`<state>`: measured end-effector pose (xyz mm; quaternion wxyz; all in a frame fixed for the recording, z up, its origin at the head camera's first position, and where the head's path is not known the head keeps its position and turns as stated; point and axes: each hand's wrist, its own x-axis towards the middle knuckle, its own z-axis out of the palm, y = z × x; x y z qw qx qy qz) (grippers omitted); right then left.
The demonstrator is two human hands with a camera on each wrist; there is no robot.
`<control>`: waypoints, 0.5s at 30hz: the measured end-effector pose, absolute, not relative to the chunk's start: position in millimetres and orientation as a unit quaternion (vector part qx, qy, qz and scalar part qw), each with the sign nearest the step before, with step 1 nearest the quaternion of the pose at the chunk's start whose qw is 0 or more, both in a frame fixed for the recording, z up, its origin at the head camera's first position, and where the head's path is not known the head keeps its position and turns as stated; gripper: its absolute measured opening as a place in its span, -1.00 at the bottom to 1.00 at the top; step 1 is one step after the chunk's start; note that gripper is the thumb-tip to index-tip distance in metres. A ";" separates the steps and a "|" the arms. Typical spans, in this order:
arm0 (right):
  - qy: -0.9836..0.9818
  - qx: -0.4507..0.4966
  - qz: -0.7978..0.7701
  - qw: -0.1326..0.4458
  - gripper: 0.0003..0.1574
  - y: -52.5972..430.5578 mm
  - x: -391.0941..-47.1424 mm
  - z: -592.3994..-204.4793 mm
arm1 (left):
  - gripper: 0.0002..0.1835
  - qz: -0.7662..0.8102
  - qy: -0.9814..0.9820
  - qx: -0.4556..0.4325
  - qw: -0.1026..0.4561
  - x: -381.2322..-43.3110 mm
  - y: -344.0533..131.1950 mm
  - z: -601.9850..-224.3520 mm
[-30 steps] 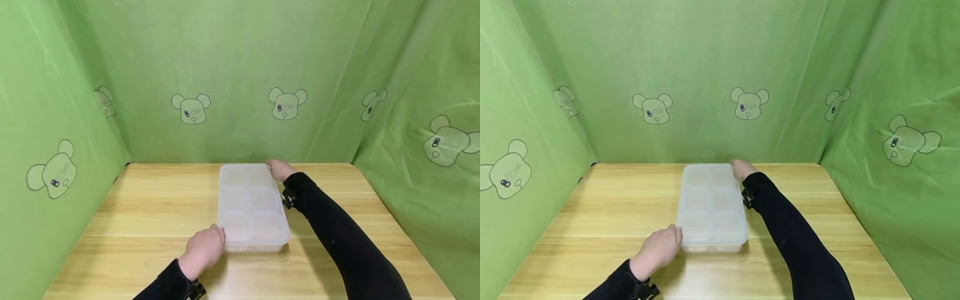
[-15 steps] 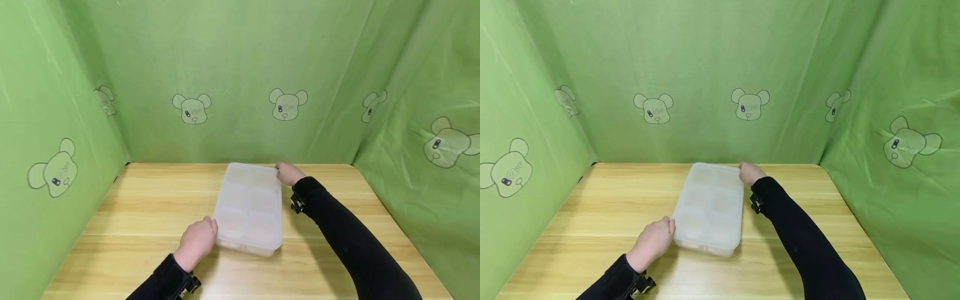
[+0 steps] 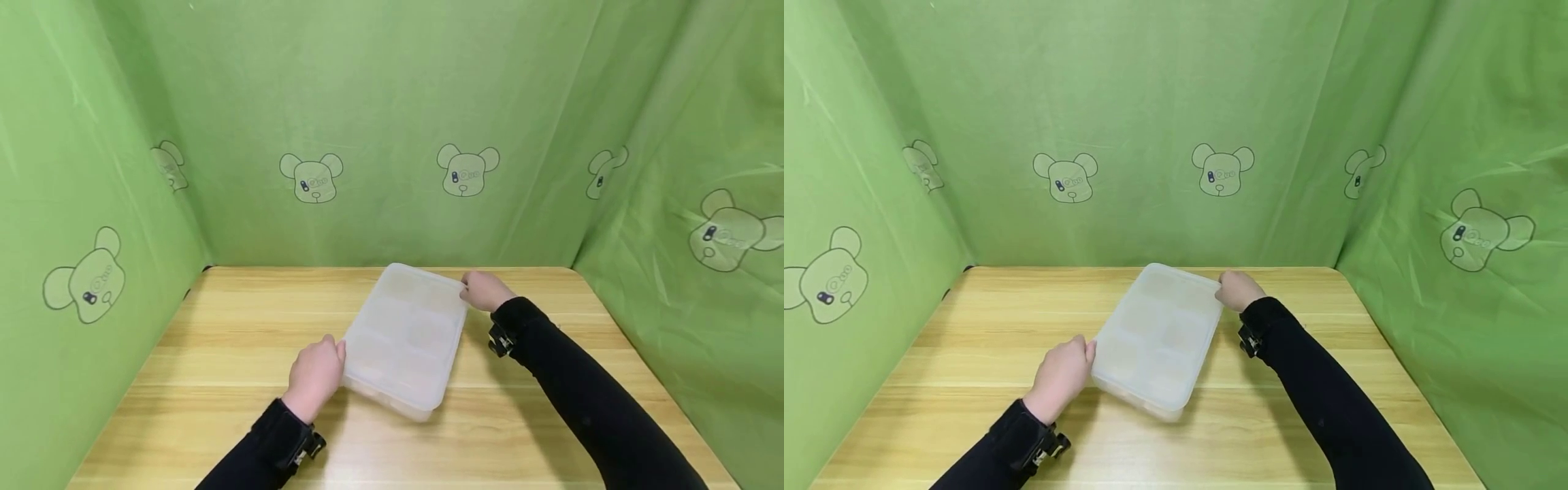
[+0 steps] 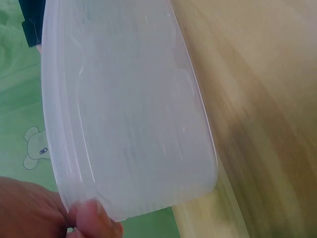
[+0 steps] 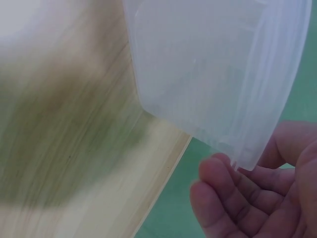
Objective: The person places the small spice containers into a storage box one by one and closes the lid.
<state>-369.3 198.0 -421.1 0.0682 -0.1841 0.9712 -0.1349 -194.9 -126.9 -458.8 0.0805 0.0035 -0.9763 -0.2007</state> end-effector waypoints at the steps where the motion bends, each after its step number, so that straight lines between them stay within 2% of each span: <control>1: 0.971 -0.186 -0.134 0.066 -0.73 199.4 -367.9 -420.8 | -0.63 -0.203 -0.976 0.006 0.083 -197.0 -127.5 -458.8; 4: 0.971 -0.189 -0.137 0.059 -0.84 203.7 -363.9 -421.4 | -0.63 -0.208 -0.974 0.014 0.089 -203.8 -130.0 -459.3; 9: 0.972 -0.186 -0.133 0.053 -0.62 213.0 -359.3 -428.2 | -0.62 -0.217 -0.972 0.028 0.083 -213.1 -133.3 -459.4; 15: 0.972 -0.178 -0.143 0.049 -0.63 219.0 -347.5 -426.4 | -0.65 -0.234 -0.966 0.024 0.105 -221.8 -136.9 -459.4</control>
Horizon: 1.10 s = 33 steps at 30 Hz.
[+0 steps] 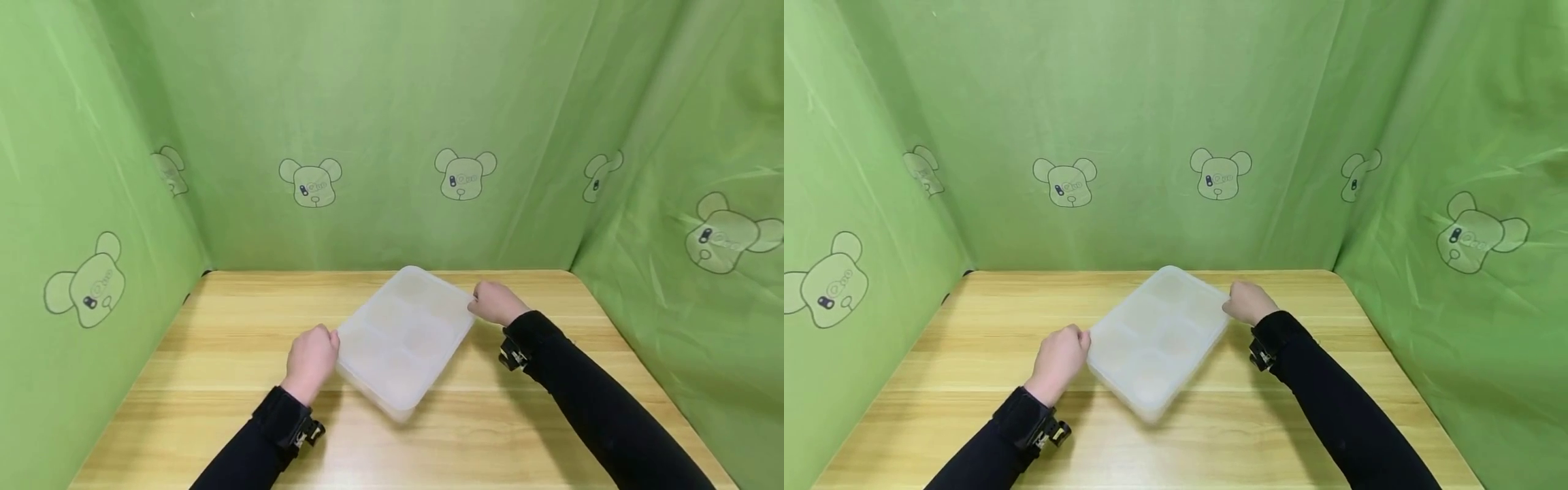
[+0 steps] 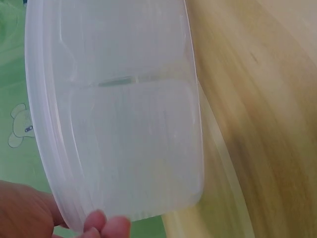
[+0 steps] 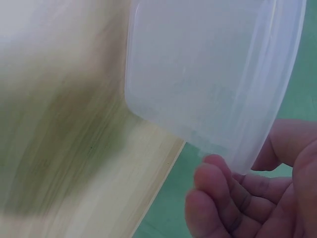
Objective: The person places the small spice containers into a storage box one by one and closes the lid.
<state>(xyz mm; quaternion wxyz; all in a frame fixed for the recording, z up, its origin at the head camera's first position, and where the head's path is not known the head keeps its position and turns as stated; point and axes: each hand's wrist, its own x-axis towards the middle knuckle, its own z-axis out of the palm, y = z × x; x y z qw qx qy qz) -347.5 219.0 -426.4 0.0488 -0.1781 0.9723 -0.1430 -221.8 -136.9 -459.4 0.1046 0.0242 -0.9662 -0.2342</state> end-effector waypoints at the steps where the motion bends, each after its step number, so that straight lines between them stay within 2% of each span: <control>1: 0.973 -0.175 -0.142 0.047 -0.64 219.5 -345.7 -426.4 | -0.66 -0.235 -0.965 0.022 0.114 -222.9 -137.5 -459.8; 8: 0.977 -0.151 -0.139 0.057 -0.62 221.4 -331.1 -429.3 | -0.73 -0.233 -0.959 0.009 0.163 -232.3 -141.7 -460.1; 11: 0.979 -0.143 -0.134 0.053 -0.59 221.1 -324.2 -428.7 | -0.74 -0.250 -0.954 0.005 0.164 -236.7 -143.2 -460.0; 18: 0.981 -0.137 -0.134 0.036 -0.55 223.5 -308.1 -427.2 | -0.61 -0.290 -0.944 -0.009 0.157 -246.8 -146.9 -466.1; 22: 0.983 -0.127 -0.128 0.033 -0.58 224.9 -298.1 -426.6 | -0.54 -0.326 -0.937 -0.021 0.121 -251.0 -149.2 -467.5; 29: 0.983 -0.133 -0.120 0.030 -0.61 226.1 -285.5 -424.6 | -0.38 -0.430 -0.902 -0.034 0.014 -258.8 -151.1 -463.1; 33: 0.983 -0.136 -0.116 0.042 -0.64 226.8 -279.5 -422.5 | -0.39 -0.452 -0.892 -0.035 -0.006 -266.2 -151.6 -462.7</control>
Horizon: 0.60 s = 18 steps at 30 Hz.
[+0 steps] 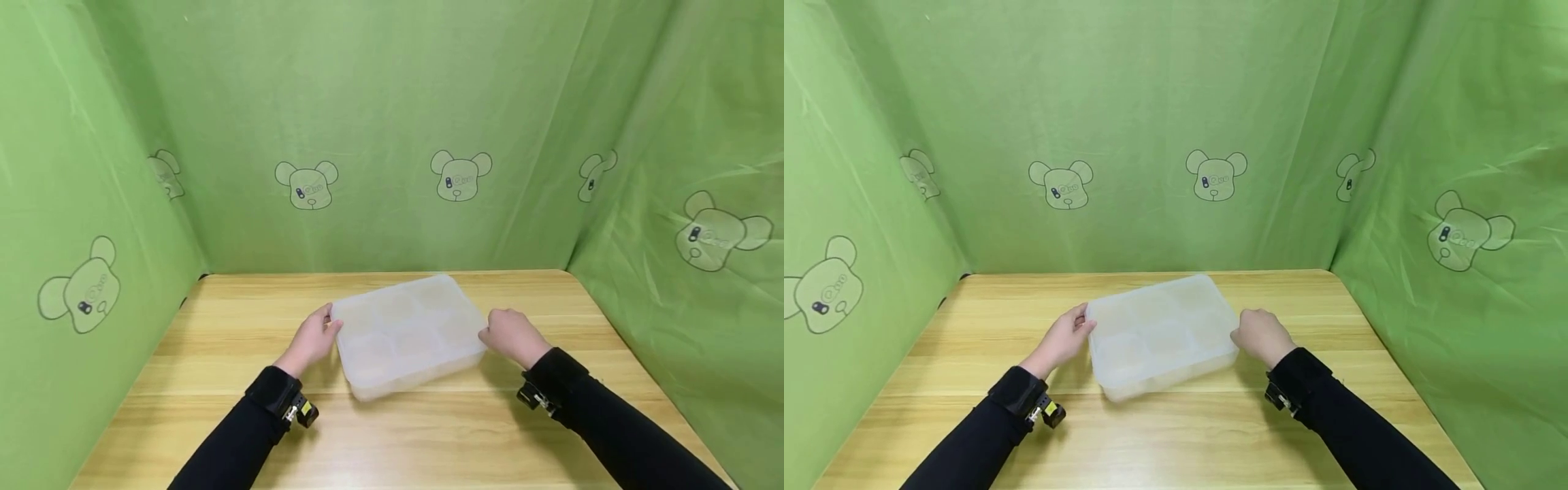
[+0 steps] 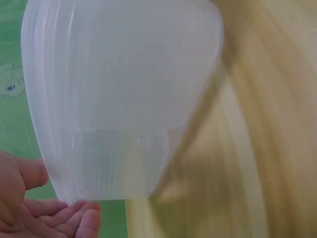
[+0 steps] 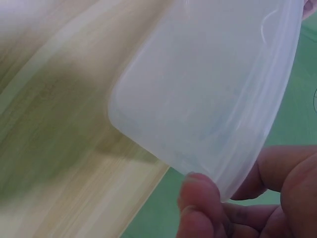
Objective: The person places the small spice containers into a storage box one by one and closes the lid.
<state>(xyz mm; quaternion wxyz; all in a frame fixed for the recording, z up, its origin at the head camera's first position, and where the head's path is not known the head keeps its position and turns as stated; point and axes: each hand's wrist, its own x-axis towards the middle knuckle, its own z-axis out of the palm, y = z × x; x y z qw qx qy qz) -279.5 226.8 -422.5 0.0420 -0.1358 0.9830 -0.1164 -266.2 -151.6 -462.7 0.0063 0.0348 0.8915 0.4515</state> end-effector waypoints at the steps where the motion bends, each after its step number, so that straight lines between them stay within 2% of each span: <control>1: 0.983 -0.137 -0.115 0.045 -0.65 226.5 -277.9 -421.9 | -0.39 0.451 0.892 0.035 0.007 -268.3 -151.7 -462.4; 9: 0.982 -0.148 -0.101 0.055 -0.73 222.8 -263.6 -419.1 | -0.43 0.421 0.906 0.039 0.010 -286.9 -149.6 -457.7; 18: 0.982 -0.164 -0.082 0.050 -0.68 216.8 -248.7 -418.8 | -0.46 0.396 0.918 0.021 0.013 -292.1 -150.5 -456.1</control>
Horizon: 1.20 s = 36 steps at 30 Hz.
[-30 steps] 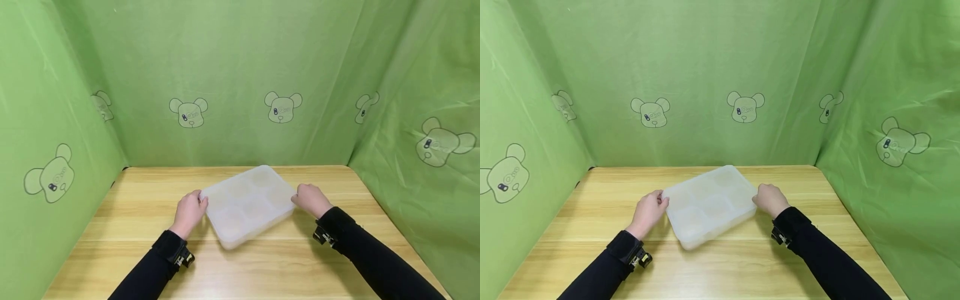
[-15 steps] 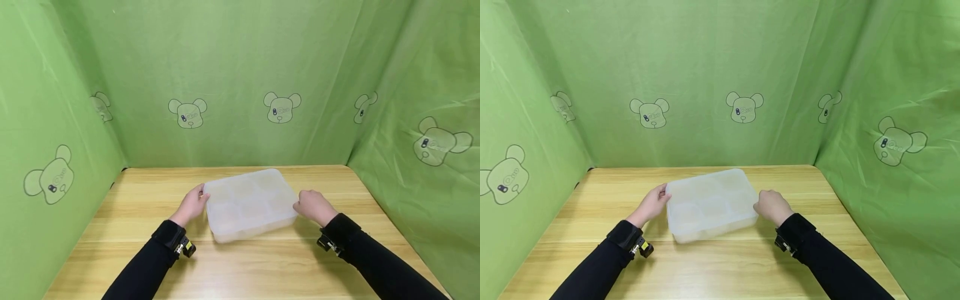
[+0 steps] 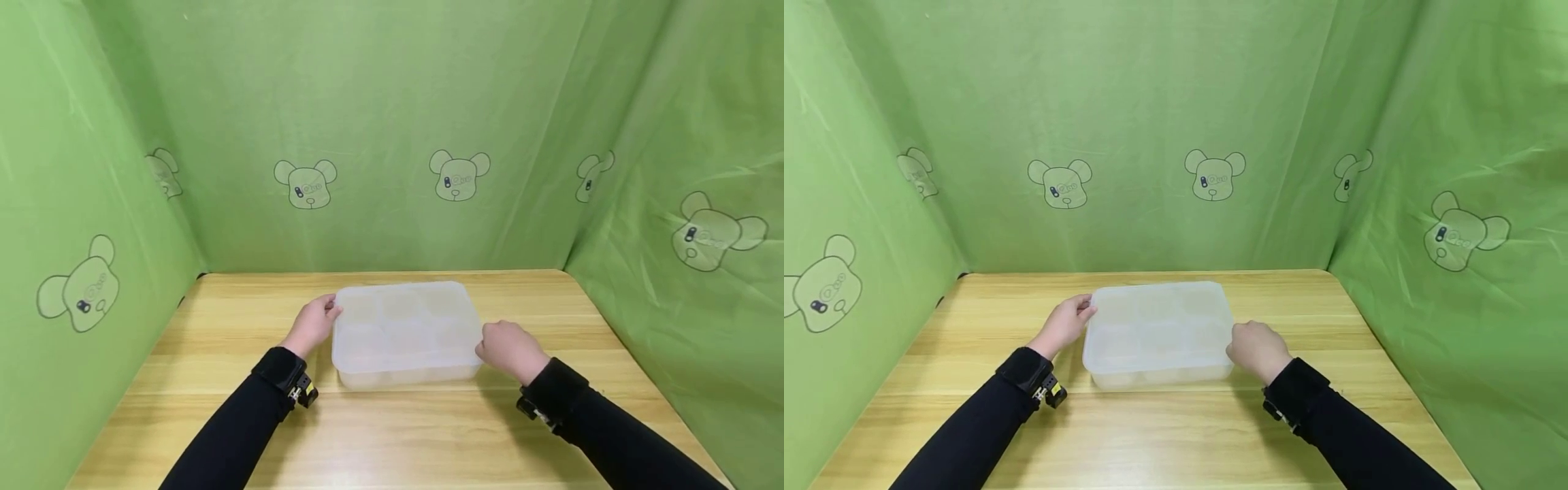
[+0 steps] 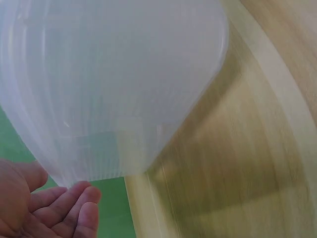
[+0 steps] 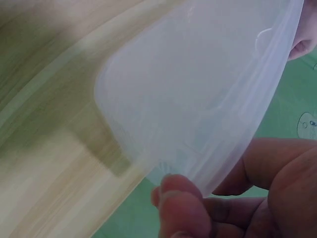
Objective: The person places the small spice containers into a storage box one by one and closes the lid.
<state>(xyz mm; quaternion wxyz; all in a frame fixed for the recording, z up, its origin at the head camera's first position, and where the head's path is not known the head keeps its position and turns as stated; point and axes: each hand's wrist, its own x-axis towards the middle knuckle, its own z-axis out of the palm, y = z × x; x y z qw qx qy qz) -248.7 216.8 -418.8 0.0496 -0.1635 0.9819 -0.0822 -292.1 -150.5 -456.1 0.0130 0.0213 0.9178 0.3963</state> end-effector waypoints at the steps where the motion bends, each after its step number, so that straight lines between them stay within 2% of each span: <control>1: 0.982 -0.163 -0.084 0.051 -0.67 216.1 -247.6 -418.8 | -0.47 0.393 0.919 0.021 0.011 -292.6 -150.7 -456.0; 12: 0.980 -0.178 -0.075 0.050 -0.67 212.2 -244.8 -419.1 | -0.53 0.305 0.951 0.042 -0.038 -291.4 -152.8 -457.4; 21: 0.978 -0.188 -0.092 -0.001 -0.53 212.8 -242.9 -429.3 | -0.52 0.208 0.973 0.070 -0.072 -256.7 -151.4 -451.5; 28: 0.977 -0.175 -0.113 -0.047 -0.63 214.3 -244.1 -436.2 | -0.56 0.159 0.974 0.087 -0.133 -231.7 -139.9 -454.7; 36: 0.978 -0.163 -0.118 -0.060 -0.67 215.1 -240.3 -441.8 | -0.59 0.153 0.973 0.072 -0.155 -214.8 -134.0 -455.1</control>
